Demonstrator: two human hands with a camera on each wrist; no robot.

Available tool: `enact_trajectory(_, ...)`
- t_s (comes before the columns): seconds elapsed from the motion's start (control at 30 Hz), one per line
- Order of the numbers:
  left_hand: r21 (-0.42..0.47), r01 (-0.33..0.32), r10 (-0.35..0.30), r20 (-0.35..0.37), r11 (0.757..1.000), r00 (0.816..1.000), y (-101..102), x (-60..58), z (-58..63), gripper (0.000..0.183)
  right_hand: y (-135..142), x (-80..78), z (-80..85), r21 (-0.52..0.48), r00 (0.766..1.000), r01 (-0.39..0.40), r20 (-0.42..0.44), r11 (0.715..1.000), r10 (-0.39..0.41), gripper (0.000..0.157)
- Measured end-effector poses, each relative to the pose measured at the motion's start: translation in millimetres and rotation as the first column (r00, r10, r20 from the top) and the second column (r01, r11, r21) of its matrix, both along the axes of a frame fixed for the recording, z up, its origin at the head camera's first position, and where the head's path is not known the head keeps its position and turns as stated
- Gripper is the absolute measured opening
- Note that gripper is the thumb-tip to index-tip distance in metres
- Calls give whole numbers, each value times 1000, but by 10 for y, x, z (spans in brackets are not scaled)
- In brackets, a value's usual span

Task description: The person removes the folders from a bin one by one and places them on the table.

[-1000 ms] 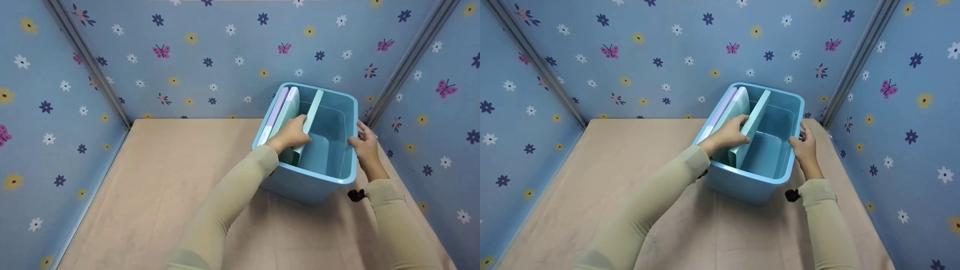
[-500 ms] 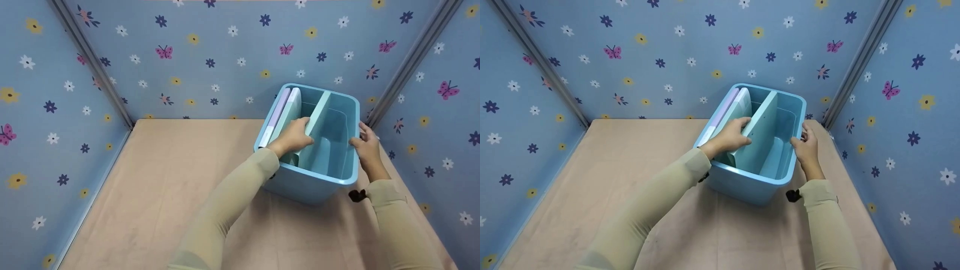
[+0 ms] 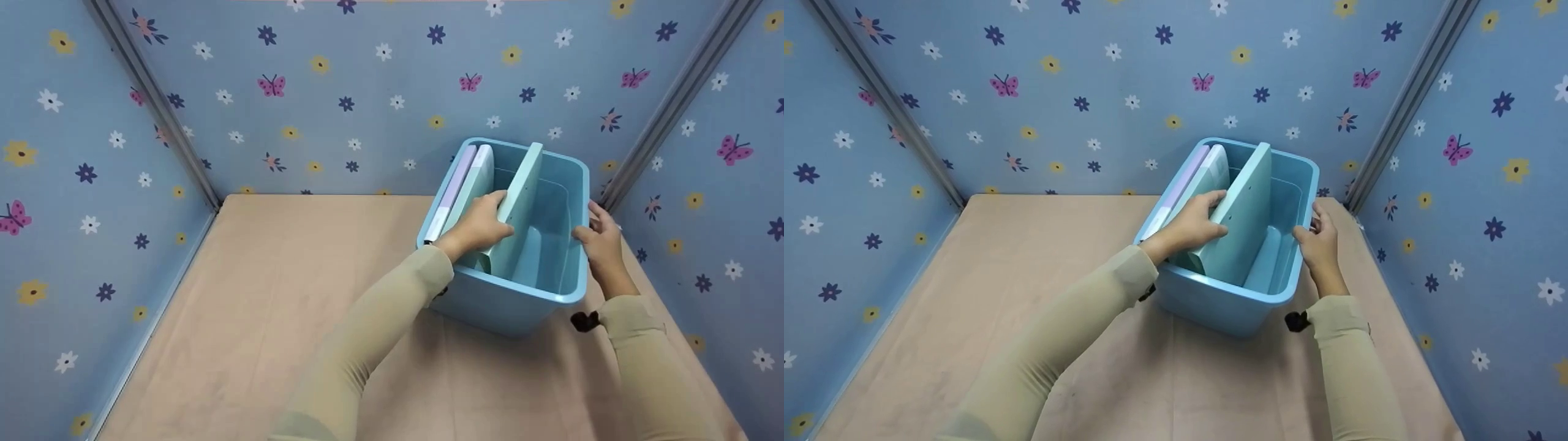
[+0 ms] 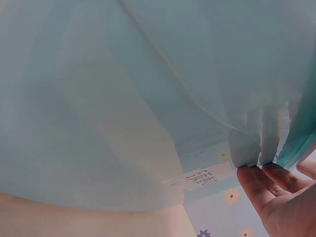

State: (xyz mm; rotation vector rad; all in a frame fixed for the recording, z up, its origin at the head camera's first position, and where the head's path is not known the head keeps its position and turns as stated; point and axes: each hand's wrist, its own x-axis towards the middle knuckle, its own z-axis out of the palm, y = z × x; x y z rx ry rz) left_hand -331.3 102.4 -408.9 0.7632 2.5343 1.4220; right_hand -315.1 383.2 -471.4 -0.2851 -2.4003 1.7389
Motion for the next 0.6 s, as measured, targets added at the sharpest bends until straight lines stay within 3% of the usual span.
enact_trajectory(0.6, 131, -16, 12, 35, 991, 999, -90, 27, 66, 78, 2, 9, 1, -14, 1000, -12, 1, 1000, 12, 85)
